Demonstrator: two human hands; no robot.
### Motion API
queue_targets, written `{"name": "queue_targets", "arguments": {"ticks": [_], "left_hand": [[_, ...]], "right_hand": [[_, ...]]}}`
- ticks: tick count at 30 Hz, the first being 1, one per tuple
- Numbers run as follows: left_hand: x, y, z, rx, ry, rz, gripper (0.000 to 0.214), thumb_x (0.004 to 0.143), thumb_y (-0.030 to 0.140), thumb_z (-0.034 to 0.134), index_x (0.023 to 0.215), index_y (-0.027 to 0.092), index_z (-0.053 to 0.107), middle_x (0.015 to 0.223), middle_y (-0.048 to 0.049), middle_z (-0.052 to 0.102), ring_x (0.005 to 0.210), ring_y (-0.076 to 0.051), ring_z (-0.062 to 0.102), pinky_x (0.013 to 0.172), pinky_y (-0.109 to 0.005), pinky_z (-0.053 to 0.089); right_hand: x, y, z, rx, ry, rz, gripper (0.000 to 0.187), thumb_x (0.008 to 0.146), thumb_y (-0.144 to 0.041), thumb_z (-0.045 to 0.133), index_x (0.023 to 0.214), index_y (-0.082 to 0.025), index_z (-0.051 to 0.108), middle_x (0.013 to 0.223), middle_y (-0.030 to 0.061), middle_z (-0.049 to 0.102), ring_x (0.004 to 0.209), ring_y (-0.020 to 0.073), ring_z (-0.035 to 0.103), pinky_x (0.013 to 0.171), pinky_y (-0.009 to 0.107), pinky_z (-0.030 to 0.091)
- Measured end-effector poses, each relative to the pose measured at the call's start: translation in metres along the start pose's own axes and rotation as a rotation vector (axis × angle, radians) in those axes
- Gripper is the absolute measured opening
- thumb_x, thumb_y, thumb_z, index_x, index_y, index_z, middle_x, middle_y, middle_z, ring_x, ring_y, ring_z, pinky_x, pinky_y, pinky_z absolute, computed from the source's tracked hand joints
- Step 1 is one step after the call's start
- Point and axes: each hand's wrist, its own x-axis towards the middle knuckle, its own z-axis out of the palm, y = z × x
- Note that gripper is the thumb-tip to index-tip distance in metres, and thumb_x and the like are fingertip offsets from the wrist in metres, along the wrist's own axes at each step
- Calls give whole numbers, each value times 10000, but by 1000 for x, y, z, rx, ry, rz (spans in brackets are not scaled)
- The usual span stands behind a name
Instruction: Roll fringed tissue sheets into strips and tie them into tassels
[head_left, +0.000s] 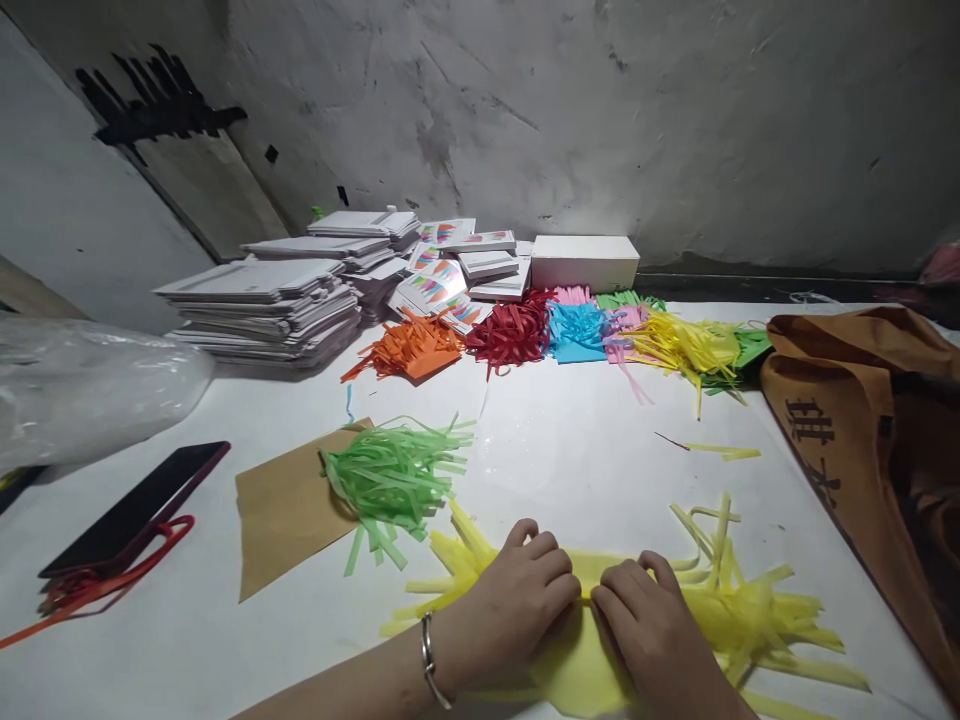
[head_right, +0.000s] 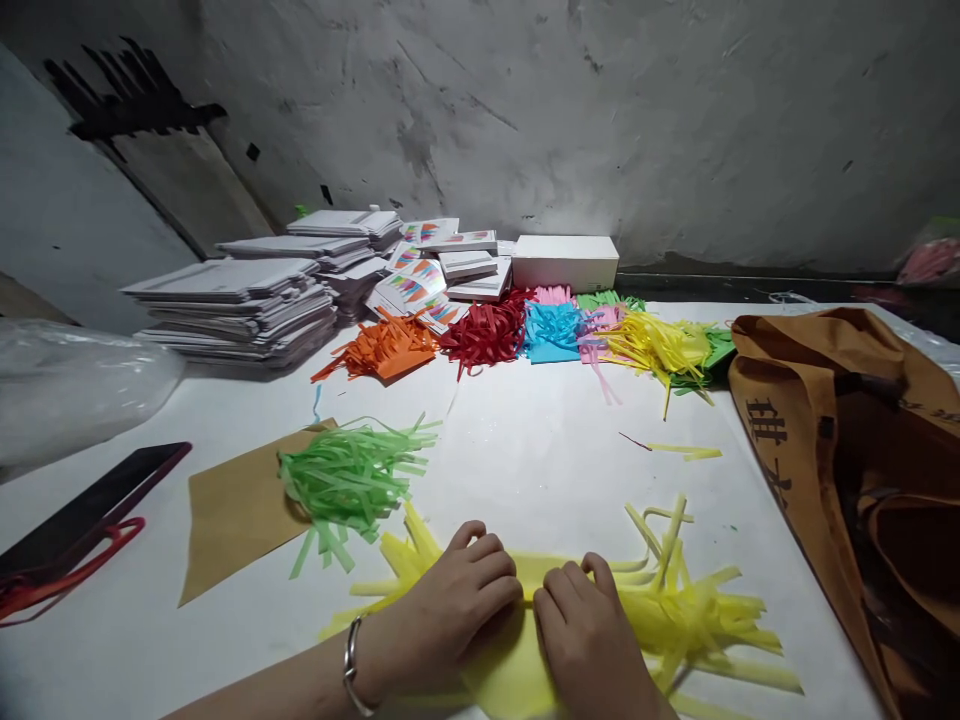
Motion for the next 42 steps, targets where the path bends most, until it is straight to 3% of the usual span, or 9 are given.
{"name": "queue_targets", "arguments": {"ticks": [9,14,20,23,26,28,30,36,42], "left_hand": [[-11,2,11,-218,68,-189,140,978,173,553,842,207,559,872,10,628,852,-183,519,851,-372,340],[-5,9,10,-180,52,-304,177,978,99,468,855,188,560,967,-32,616,878,-203,516,833,-404,343],[8,13,0,-99,-65,-413,130,943,154,512,829,186,568,937,-35,592,860,-215,507,802,-400,358],[9,13,-6,-27,-81,-294,99,903,105,550,845,183,566,962,-28,596,881,-208,510,865,-412,349],[9,13,-8,93,-105,-32,93,887,118,604,824,176,564,911,-16,593,859,-203,506,947,-443,310],[10,12,-5,164,-82,49,131,913,136,602,793,175,566,858,-7,587,831,-201,505,978,-465,284],[14,10,1,185,-63,49,163,924,139,601,768,175,574,836,-11,595,819,-203,513,967,-471,295],[22,4,5,-56,-72,-173,129,837,111,689,768,177,602,903,-22,653,854,-195,563,828,-367,409],[5,8,13,-54,15,188,81,924,124,617,917,204,617,934,-32,689,832,-201,600,777,-310,491]], "right_hand": [[-10,8,-19,23,-82,47,375,1045,-98,276,865,-195,590,808,25,584,780,182,504,913,414,304],[-14,12,-21,-54,-104,263,273,1013,-138,375,834,-227,562,854,18,575,848,213,523,923,447,286],[-12,20,-27,-68,-278,337,138,926,-153,547,816,-236,544,842,-19,566,796,197,527,849,403,282],[-9,16,-26,-36,-189,328,147,931,-123,526,835,-232,553,858,-17,579,818,188,532,898,409,283],[-8,9,-24,-5,-68,146,262,935,-37,405,810,-214,553,821,-2,569,816,181,515,983,434,288],[-7,6,-22,-16,-54,40,277,914,-14,390,799,-204,556,769,1,546,776,180,493,999,437,295],[-4,4,-22,-57,-90,11,255,881,-4,420,827,-200,574,763,6,552,759,186,487,990,430,296],[13,5,-15,-270,-133,-50,241,826,17,514,725,-198,553,707,17,561,698,203,467,907,411,317],[32,20,-33,-331,-5,32,253,872,-28,506,691,-204,514,687,-8,557,673,167,487,860,359,366]]}}
